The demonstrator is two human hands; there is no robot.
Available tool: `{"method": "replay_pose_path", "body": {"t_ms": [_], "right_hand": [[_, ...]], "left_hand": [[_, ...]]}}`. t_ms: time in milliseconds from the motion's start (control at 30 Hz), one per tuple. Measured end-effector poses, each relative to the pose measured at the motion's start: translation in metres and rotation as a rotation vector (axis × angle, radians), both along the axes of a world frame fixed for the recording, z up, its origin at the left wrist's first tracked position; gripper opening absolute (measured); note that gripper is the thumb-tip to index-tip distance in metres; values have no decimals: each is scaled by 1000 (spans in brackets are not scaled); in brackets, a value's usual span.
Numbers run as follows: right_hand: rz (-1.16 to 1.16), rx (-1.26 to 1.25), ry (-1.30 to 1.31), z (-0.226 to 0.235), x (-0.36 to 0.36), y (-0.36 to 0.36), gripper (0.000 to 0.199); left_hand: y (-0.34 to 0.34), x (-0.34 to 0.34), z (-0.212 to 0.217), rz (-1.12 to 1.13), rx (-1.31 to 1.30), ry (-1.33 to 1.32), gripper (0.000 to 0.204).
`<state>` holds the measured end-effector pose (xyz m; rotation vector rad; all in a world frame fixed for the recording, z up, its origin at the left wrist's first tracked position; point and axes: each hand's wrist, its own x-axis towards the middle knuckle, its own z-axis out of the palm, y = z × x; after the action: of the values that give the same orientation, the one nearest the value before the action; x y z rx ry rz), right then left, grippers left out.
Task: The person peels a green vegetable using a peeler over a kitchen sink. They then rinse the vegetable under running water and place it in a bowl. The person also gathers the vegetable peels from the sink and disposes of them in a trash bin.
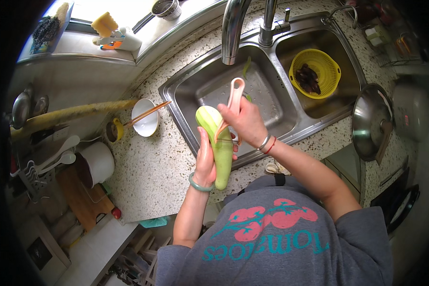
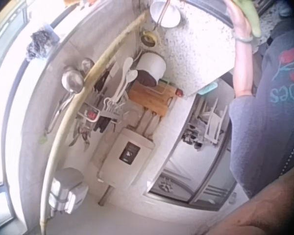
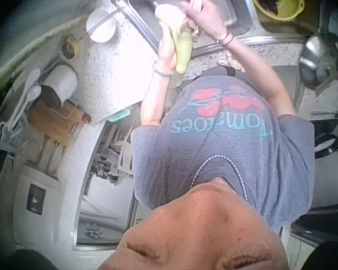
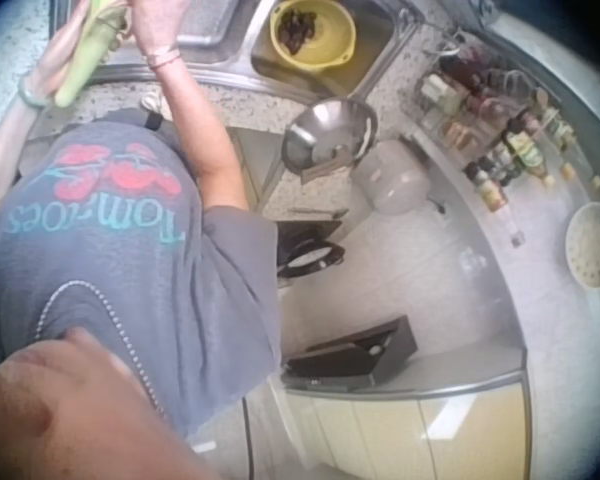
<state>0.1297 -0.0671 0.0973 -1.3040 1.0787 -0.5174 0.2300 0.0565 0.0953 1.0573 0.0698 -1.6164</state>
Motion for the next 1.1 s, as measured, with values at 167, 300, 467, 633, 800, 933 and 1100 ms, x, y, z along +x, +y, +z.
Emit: {"method": "replay_pose_path", "body": {"t_ms": [167,300,467,633,800,933,1100], "right_hand": [[17,-164,69,2,4,14,30],[32,-230,120,-2,5,17,28],[-70,-140,20,-7,9,13,27],[-88,-71,24,-9,24,-11,32],[-45,111,-35,-24,33,-25,31],[144,248,86,-70,30,-58,31],[-72,170,-9,-76,17,-65,35]], "left_hand": [[-9,-9,13,-41,80,-72,76],[-2,-9,10,-104,49,-112,76],[-1,-8,24,-177,13,-192,73],[10,-5,24,-253,-2,-198,69],[20,5,25,-347,-46,-244,66],[27,-4,17,-355,-196,-310,71],[27,0,1,-304,-162,-325,90]]}}
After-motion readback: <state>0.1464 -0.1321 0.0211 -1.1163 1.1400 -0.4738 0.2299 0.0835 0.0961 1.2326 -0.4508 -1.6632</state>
